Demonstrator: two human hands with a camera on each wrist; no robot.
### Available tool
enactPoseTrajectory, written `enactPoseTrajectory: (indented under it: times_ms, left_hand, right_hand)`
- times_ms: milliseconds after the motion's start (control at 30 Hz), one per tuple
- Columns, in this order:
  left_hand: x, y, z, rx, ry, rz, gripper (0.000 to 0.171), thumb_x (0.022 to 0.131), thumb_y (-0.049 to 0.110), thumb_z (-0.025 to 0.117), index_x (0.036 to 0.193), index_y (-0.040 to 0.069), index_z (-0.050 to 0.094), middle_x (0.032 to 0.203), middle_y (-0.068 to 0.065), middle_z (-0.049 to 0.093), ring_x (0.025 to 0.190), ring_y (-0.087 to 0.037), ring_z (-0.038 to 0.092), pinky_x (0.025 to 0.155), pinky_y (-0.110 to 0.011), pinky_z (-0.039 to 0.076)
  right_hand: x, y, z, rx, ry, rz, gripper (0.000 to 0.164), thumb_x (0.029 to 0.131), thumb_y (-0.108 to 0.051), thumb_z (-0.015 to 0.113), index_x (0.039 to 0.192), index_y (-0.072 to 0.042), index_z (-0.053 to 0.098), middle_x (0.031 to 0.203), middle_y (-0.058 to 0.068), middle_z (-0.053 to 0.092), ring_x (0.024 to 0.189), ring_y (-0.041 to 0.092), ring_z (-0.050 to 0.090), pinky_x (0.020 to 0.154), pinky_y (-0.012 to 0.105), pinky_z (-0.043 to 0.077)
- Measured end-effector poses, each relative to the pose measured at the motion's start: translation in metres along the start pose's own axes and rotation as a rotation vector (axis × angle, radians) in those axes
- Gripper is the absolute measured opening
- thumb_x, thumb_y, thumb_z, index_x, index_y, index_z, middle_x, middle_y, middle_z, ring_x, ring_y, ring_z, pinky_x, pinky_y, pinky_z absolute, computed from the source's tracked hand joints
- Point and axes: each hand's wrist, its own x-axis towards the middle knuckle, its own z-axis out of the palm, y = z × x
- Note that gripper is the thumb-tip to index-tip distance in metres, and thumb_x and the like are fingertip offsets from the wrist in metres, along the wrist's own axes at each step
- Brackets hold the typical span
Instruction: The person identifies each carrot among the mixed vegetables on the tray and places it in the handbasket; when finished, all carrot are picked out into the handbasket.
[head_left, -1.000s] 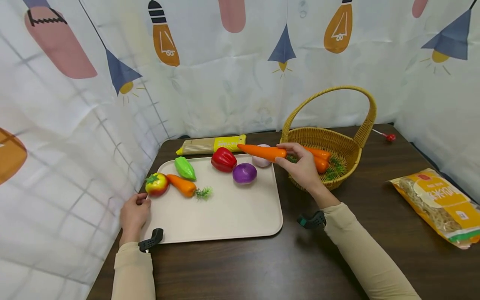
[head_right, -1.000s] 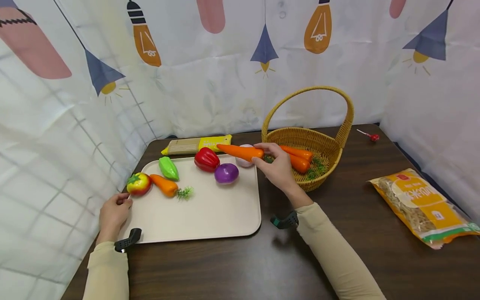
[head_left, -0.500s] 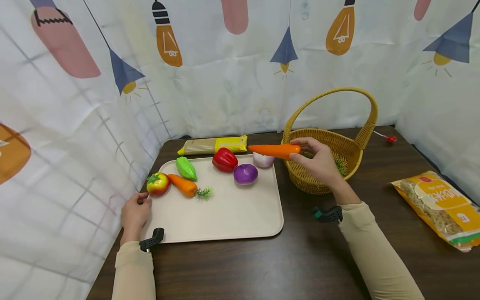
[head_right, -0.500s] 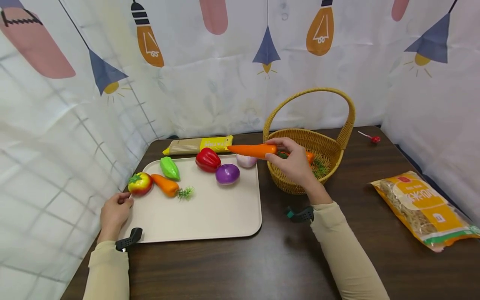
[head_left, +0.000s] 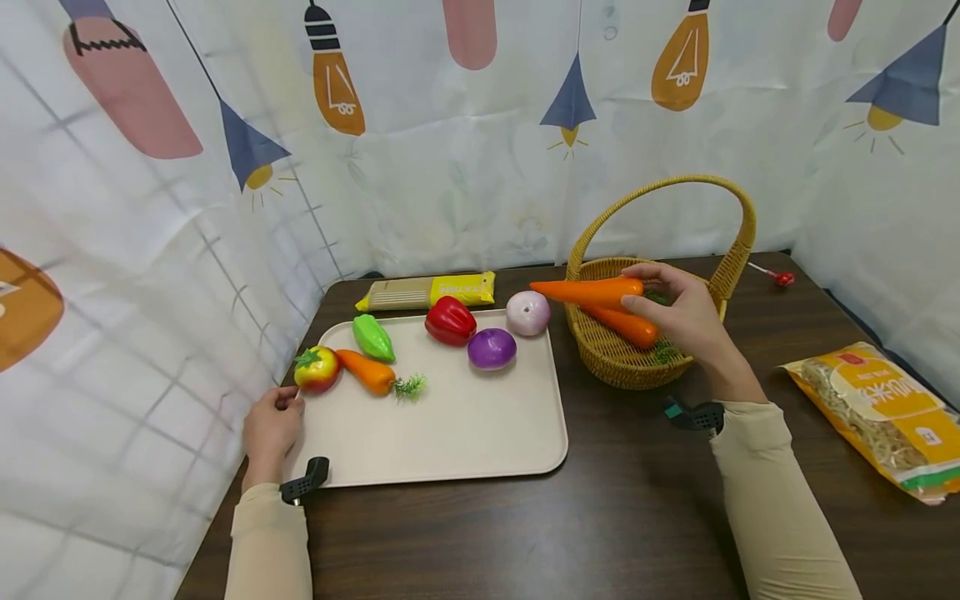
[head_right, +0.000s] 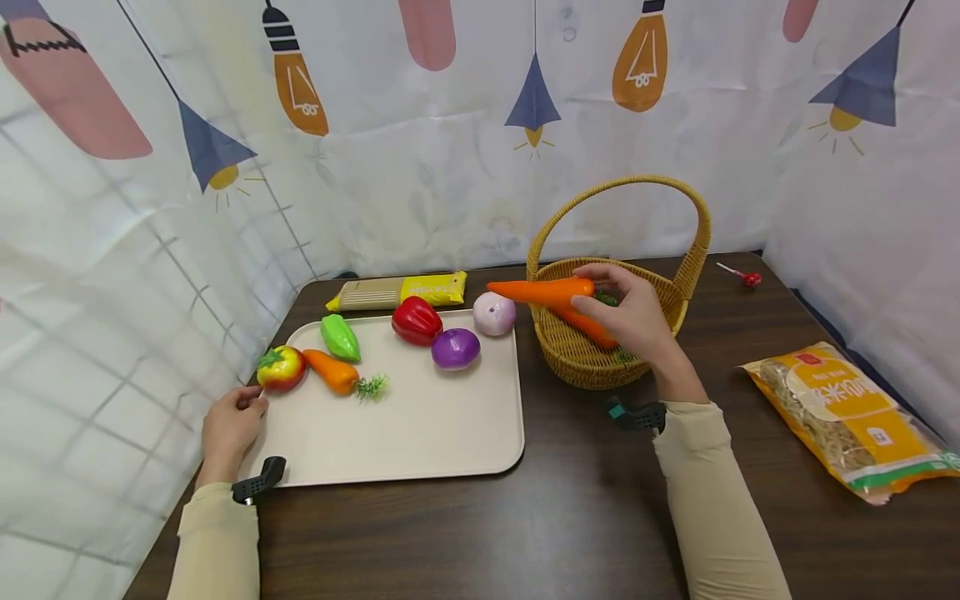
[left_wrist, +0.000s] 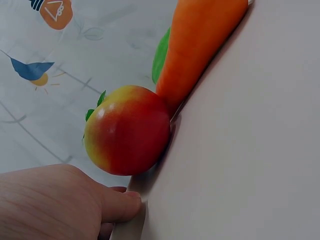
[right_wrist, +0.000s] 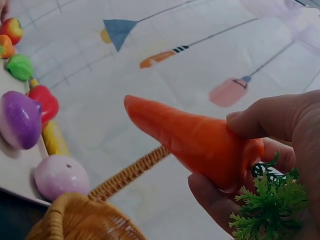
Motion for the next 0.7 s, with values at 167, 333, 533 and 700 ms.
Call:
enactPoseTrajectory:
  times_ms: [167, 333, 533, 700]
  left_hand:
    - [0.0, -0.001, 0.001, 0.004, 0.002, -0.003, 0.038, 0.1, 0.022, 0.047, 0.129, -0.001, 0.056, 0.115, -0.022, 0.056, 0.101, -0.039, 0.05, 0.082, -0.047, 0.035]
    - [0.001, -0.001, 0.001, 0.006, 0.002, -0.008, 0.038, 0.1, 0.022, 0.047, 0.129, 0.0, 0.056, 0.115, -0.022, 0.057, 0.101, -0.038, 0.05, 0.082, -0.046, 0.035]
    - [0.001, -0.002, 0.001, 0.009, 0.003, -0.007, 0.037, 0.1, 0.022, 0.047, 0.129, 0.0, 0.056, 0.115, -0.022, 0.057, 0.101, -0.038, 0.05, 0.083, -0.047, 0.035]
    - [0.0, -0.002, 0.001, 0.003, 0.009, -0.001, 0.037, 0.1, 0.021, 0.047, 0.128, -0.001, 0.056, 0.114, -0.023, 0.057, 0.101, -0.039, 0.05, 0.083, -0.048, 0.036]
  right_hand:
    - [-0.002, 0.003, -0.012, -0.013, -0.013, 0.05, 0.038, 0.092, -0.018, 0.068, 0.127, -0.007, 0.061, 0.122, 0.003, 0.06, 0.103, 0.016, 0.055, 0.069, 0.021, 0.051]
    - [-0.005, 0.005, -0.025, -0.048, -0.013, 0.071, 0.037, 0.093, -0.02, 0.067, 0.127, -0.008, 0.062, 0.119, -0.002, 0.061, 0.103, 0.017, 0.052, 0.074, 0.02, 0.046]
    - [-0.008, 0.01, -0.042, -0.062, 0.001, 0.054, 0.034, 0.093, -0.017, 0.066, 0.125, -0.005, 0.063, 0.116, -0.006, 0.062, 0.1, 0.015, 0.052, 0.072, 0.019, 0.047]
    - [-0.01, 0.016, -0.053, -0.066, -0.014, 0.043, 0.032, 0.094, -0.016, 0.065, 0.124, -0.004, 0.062, 0.116, -0.004, 0.061, 0.099, 0.015, 0.051, 0.07, 0.017, 0.048]
